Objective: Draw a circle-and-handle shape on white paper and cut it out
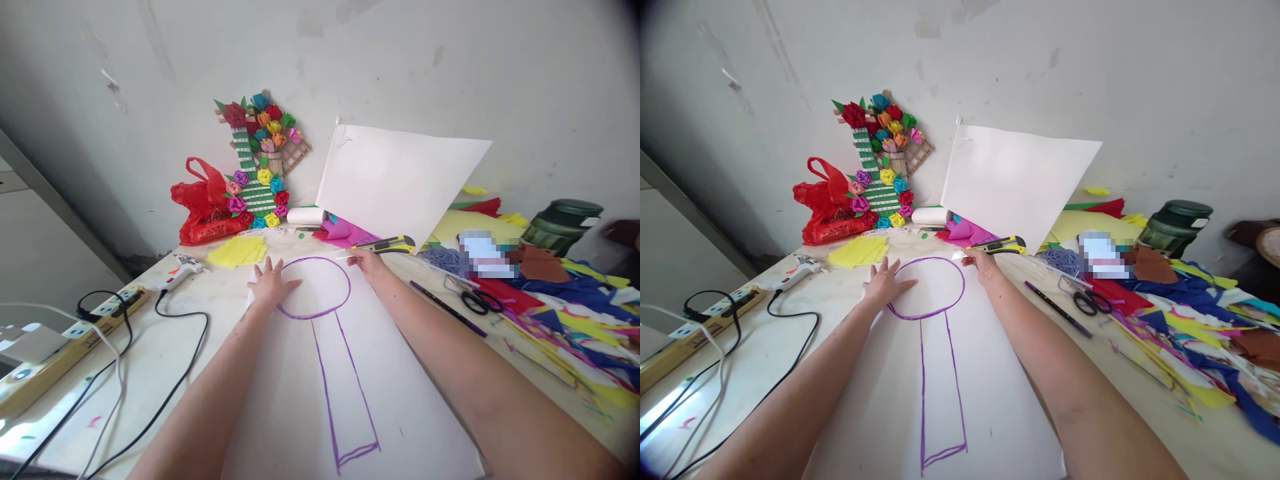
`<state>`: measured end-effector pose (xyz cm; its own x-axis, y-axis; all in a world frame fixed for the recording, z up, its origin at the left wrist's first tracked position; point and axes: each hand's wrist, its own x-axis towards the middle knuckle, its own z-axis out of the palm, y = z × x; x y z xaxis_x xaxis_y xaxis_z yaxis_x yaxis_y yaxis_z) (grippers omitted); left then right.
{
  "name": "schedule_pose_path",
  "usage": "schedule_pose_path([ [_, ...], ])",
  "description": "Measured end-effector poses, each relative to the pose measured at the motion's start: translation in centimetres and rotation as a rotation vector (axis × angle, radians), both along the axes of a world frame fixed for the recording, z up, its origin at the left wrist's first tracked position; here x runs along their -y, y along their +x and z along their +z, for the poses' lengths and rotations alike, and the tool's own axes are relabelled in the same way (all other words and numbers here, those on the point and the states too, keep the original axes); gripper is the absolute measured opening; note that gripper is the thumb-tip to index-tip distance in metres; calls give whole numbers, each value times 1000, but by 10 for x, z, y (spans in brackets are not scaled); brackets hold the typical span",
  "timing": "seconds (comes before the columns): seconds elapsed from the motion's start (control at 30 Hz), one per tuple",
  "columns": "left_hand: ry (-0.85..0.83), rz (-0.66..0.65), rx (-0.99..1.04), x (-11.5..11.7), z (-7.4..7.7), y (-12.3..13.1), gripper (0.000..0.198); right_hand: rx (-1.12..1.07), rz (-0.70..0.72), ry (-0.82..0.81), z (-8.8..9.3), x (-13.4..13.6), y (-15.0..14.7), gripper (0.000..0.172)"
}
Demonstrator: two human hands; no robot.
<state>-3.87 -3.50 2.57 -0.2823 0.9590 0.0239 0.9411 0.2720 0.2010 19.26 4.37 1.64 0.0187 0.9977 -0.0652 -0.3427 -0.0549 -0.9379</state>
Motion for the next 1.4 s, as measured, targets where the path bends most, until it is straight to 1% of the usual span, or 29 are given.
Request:
schedule_pose_path([
  [0.2,21,-146,7,-11,-5,3,82,102,-147,-5,5,14,5,10],
  [0.33,22,-221,22,-12,-4,12,80,145,-162,27,8,13,7,13],
  [0.43,3,-263,27,-13,-3,17,77,199,-95,112,11,6,7,18],
  [0.5,-5,-260,9,-13,-3,18,76,246,-9,192,11,0,5,22],
  [0.6,35,-265,-83,-14,-4,20,71,317,121,293,10,-11,1,23],
  [0.7,94,-335,-172,-13,-6,20,60,389,215,322,8,-23,-3,25],
  [0.8,153,-417,-195,-12,-7,19,48,422,281,328,7,-34,-6,25],
  [0.9,214,-500,-208,-10,-8,19,35,432,311,337,5,-41,-8,26],
  [1.0,227,-559,-198,-7,-9,23,32,435,317,332,3,-44,-13,27],
  [1.2,200,-566,-200,-4,-9,33,36,424,370,251,2,-45,-28,23],
  [1.4,218,-580,-237,-5,-10,33,35,383,359,200,-5,-51,-38,21],
])
